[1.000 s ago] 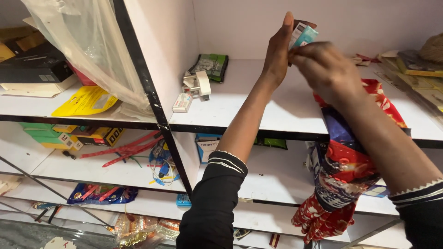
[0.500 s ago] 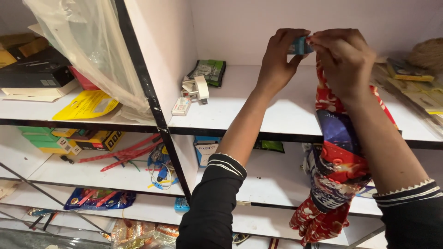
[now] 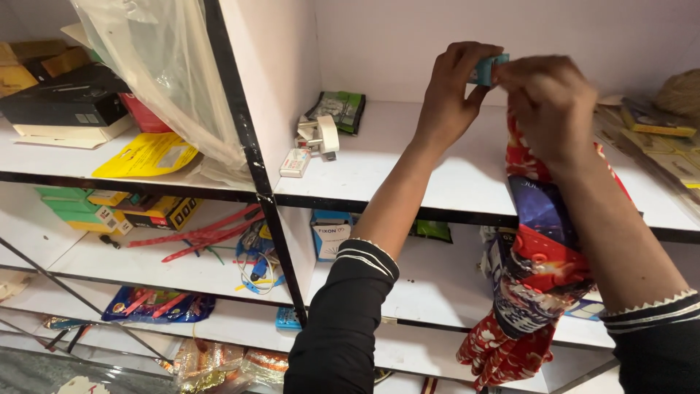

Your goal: Wrapping a small product box with a red floral cloth and placing it on a shelf.

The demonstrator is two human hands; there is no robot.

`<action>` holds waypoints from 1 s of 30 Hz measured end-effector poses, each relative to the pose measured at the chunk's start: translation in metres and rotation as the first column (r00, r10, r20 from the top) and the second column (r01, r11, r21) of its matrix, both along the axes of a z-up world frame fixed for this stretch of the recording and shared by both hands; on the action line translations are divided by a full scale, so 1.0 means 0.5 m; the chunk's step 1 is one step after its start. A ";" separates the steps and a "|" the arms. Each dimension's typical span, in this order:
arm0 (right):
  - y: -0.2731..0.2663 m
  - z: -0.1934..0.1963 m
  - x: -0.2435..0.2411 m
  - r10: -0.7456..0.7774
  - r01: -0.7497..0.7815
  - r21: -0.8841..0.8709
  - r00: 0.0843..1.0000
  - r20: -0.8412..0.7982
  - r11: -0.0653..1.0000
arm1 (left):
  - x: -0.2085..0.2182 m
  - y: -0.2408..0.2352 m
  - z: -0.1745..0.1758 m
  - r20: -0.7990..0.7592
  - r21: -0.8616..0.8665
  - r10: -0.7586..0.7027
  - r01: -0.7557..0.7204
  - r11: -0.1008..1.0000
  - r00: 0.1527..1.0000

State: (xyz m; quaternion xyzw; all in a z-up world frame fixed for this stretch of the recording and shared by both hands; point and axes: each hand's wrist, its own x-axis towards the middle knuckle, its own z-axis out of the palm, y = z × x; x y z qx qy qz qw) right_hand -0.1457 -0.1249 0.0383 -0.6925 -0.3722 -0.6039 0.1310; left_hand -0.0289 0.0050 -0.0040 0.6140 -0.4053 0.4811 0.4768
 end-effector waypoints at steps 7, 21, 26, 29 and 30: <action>-0.030 -0.026 0.033 0.001 -0.002 0.019 0.999 0.037 1.000 | 0.004 -0.004 -0.007 0.015 0.059 0.010 -0.011 0.998 1.000; -0.042 -0.035 0.049 -0.043 0.043 -0.032 0.999 0.002 0.999 | -0.010 0.004 0.000 -0.009 0.032 0.009 -0.008 0.999 1.000; -0.043 -0.036 0.056 0.035 -0.032 0.053 0.998 -0.056 0.998 | -0.011 -0.001 -0.004 -0.030 0.047 0.037 -0.035 0.998 0.999; -0.049 -0.040 0.057 0.064 -0.061 0.033 0.995 -0.077 0.998 | -0.008 0.000 -0.006 -0.025 0.063 0.054 -0.052 0.997 0.998; -0.048 -0.040 0.055 0.014 -0.015 -0.011 0.999 -0.046 1.000 | -0.009 0.001 -0.005 -0.044 0.048 0.027 -0.025 0.999 0.999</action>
